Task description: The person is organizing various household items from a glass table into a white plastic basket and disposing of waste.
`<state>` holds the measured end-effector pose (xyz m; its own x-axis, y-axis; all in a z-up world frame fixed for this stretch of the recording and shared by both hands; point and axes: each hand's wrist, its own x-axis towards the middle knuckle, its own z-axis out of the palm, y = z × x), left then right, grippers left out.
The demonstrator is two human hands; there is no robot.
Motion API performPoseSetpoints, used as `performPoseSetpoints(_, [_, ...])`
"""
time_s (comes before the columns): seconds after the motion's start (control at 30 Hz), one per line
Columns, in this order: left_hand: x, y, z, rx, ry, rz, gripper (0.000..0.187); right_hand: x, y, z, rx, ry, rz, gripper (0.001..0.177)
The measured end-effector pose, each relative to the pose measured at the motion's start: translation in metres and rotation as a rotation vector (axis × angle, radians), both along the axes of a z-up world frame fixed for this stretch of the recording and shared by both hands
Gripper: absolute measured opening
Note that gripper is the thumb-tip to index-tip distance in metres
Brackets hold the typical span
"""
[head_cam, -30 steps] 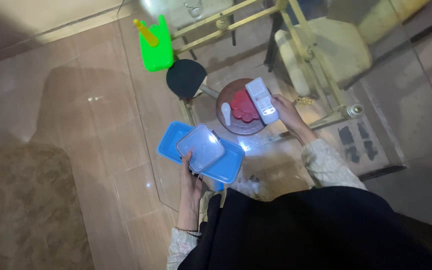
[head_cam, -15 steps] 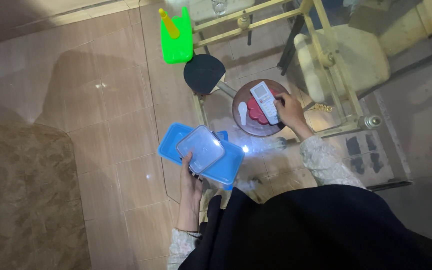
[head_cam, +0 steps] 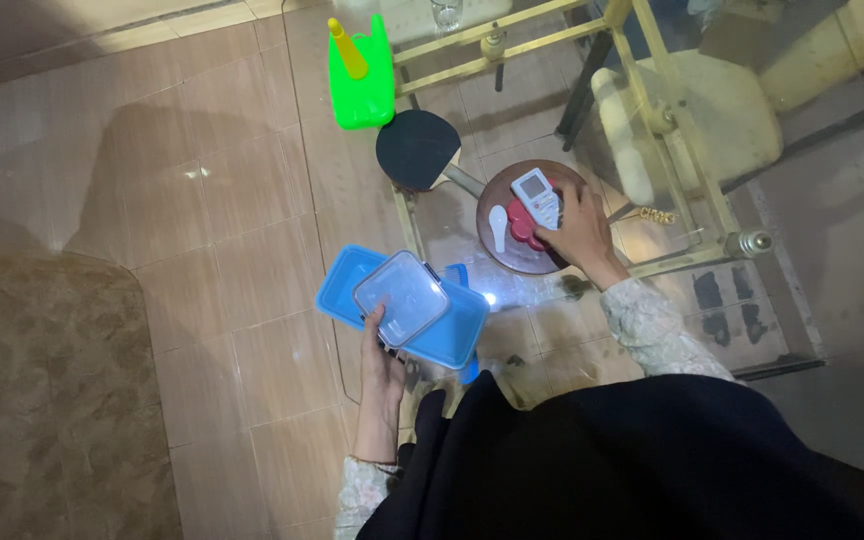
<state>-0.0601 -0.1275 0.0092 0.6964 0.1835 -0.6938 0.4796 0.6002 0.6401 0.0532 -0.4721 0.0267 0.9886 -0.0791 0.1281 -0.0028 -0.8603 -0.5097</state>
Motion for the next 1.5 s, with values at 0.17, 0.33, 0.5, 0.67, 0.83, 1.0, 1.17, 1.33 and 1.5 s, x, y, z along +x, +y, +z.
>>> performPoseSetpoints(0.17, [0.005, 0.011, -0.005, -0.043, -0.016, -0.009, 0.089, 0.010, -0.019, -0.041, 0.252, 0.126, -0.145, 0.049])
performPoseSetpoints(0.33, [0.010, 0.019, -0.004, -0.034, -0.015, -0.006, 0.088, 0.014, -0.034, -0.064, 0.358, 0.126, -0.136, 0.036])
performPoseSetpoints(0.5, [0.012, 0.023, -0.002, -0.050, -0.004, -0.002, 0.089, 0.009, -0.023, -0.044, 0.494, 0.181, -0.153, 0.038])
performPoseSetpoints(0.67, [0.014, 0.029, -0.011, -0.034, 0.011, -0.014, 0.090, 0.008, -0.024, -0.054, 0.522, 0.150, -0.155, 0.036])
performPoseSetpoints(0.83, [0.014, 0.032, -0.013, -0.048, -0.013, -0.030, 0.091, 0.008, -0.021, -0.084, 0.427, 0.031, -0.145, 0.031])
performPoseSetpoints(1.0, [0.016, 0.034, -0.007, -0.033, 0.012, -0.040, 0.094, -0.001, 0.000, -0.055, 0.151, -0.094, -0.223, 0.030])
performPoseSetpoints(1.17, [0.017, 0.038, -0.008, -0.047, 0.021, -0.041, 0.093, -0.007, 0.022, -0.029, -0.008, -0.167, -0.160, 0.030])
performPoseSetpoints(1.33, [0.018, 0.042, -0.015, -0.037, 0.033, -0.048, 0.094, -0.014, 0.055, -0.023, -0.160, -0.123, -0.027, 0.025])
performPoseSetpoints(1.5, [0.019, 0.047, -0.014, -0.012, 0.046, -0.061, 0.090, -0.017, 0.075, -0.023, -0.278, -0.129, 0.030, 0.032])
